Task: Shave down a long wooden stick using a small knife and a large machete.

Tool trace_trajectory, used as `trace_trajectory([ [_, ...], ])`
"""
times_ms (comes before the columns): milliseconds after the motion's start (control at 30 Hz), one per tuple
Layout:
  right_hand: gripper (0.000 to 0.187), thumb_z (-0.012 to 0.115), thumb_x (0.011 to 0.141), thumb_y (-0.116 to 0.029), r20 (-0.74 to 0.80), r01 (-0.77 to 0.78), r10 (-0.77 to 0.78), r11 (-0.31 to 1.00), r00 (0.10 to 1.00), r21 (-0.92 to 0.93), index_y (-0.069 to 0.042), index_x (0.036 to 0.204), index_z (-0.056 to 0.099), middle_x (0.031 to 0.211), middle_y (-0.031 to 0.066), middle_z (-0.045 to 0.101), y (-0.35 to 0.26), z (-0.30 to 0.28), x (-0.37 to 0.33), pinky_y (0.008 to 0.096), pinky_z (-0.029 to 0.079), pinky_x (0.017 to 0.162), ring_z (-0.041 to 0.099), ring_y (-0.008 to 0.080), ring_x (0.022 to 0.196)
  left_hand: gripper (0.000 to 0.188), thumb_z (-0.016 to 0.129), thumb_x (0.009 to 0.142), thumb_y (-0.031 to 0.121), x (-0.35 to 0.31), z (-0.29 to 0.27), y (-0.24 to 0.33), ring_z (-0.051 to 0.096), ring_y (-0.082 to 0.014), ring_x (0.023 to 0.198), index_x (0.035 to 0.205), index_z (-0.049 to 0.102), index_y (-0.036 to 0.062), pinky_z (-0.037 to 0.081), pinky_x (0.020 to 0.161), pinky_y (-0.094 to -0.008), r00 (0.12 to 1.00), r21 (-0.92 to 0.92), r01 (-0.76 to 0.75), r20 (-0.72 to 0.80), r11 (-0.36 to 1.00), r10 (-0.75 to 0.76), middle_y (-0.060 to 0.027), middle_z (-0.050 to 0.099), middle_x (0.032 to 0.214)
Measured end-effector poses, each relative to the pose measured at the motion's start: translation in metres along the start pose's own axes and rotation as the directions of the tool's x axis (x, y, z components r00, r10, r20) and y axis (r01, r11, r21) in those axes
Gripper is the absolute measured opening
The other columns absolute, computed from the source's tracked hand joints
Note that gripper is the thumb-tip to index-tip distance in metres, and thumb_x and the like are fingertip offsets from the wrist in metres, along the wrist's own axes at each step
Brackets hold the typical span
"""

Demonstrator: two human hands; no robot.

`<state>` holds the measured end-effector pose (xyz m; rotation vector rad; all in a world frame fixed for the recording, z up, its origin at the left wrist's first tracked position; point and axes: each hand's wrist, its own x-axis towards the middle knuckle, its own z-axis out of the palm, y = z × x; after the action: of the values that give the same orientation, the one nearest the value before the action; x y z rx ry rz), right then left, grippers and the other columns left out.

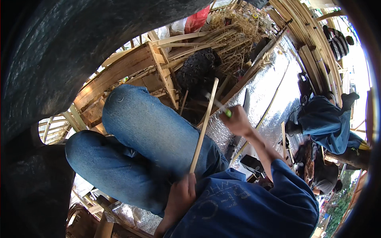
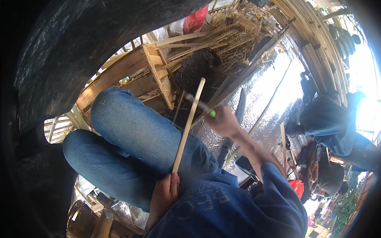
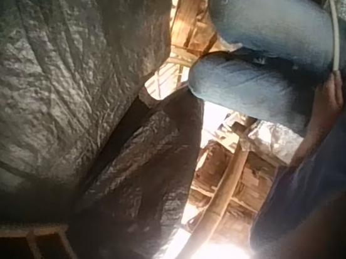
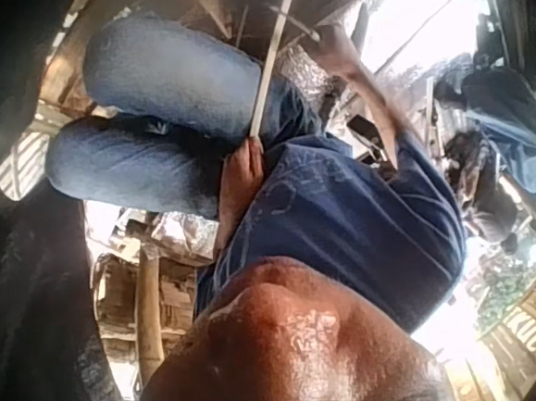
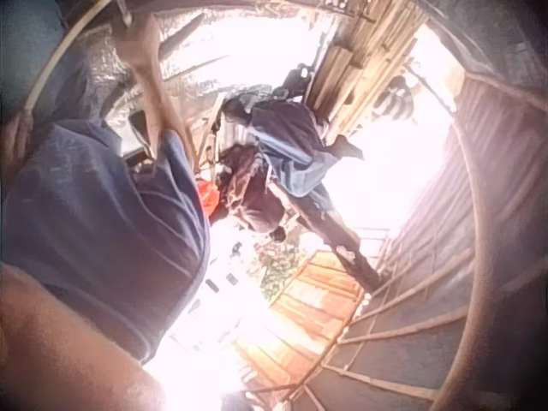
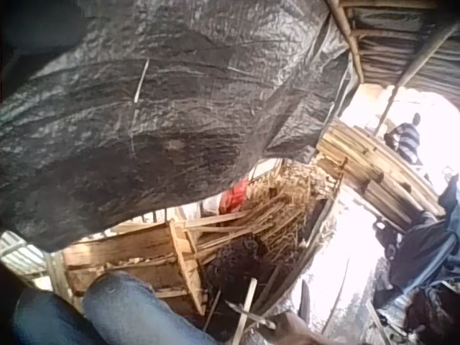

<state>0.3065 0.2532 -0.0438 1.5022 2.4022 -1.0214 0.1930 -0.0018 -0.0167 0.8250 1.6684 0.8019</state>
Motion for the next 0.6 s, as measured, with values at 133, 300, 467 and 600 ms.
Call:
trace_trajectory([
  [133,0.012,0.063,0.079,-0.012,0.191,0.388,-0.372,0.92,0.908,-0.053,-0.001,0.078,0.069,0.062,0.0122,0.064,0.005,0.03,-0.035,0.0357,0.052,0.05,0.059,0.0222,0.048,0.029,0.04,0.097,0.018,0.003,-0.001,0.007,0.059,-0.0391,0.06,0.079,0.052,-0.0004,0.044,0.052,-0.0432,0.999,0.02,0.035,0.02,0.999,-0.035,-0.0203,0.056,0.062],
  [300,0.021,0.056,0.087,-0.014,0.203,0.039,-0.001,0.982,0.979,-0.185,0.001,0.075,0.064,0.057,0.0107,0.059,0.0,0.036,0.023,0.0294,0.041,0.034,0.053,0.0147,0.042,0.026,0.043,0.097,0.019,0.0,0.001,0.003,0.058,-0.043,0.064,0.081,0.051,0.0,0.045,0.053,-0.0476,0.995,0.069,0.09,-0.041,0.994,-0.088,-0.0249,0.056,0.065],
  [467,0.029,0.055,0.084,-0.023,-0.046,-0.022,0.009,0.958,0.999,-0.286,0.003,0.071,0.06,0.057,0.0157,0.056,0.049,-0.001,0.139,0.0417,0.044,0.05,0.057,0.0281,0.05,0.023,0.044,0.096,0.017,-0.005,0.005,0.002,0.058,-0.0421,0.064,0.08,0.05,0.0015,0.045,0.052,-0.0475,0.999,0.128,-0.009,-0.045,0.992,0.014,-0.0231,0.056,0.065],
  [600,0.023,0.055,0.081,-0.017,-0.202,0.013,-0.061,0.973,0.978,-0.229,0.004,0.073,0.059,0.065,0.0192,0.06,0.072,-0.009,0.143,0.0428,0.047,0.054,0.06,0.0307,0.057,0.021,0.043,0.096,0.015,-0.004,0.0,-0.001,0.058,-0.0415,0.064,0.08,0.049,0.0024,0.045,0.053,-0.0473,0.997,0.069,-0.01,-0.078,0.998,0.015,-0.0218,0.056,0.067],
])
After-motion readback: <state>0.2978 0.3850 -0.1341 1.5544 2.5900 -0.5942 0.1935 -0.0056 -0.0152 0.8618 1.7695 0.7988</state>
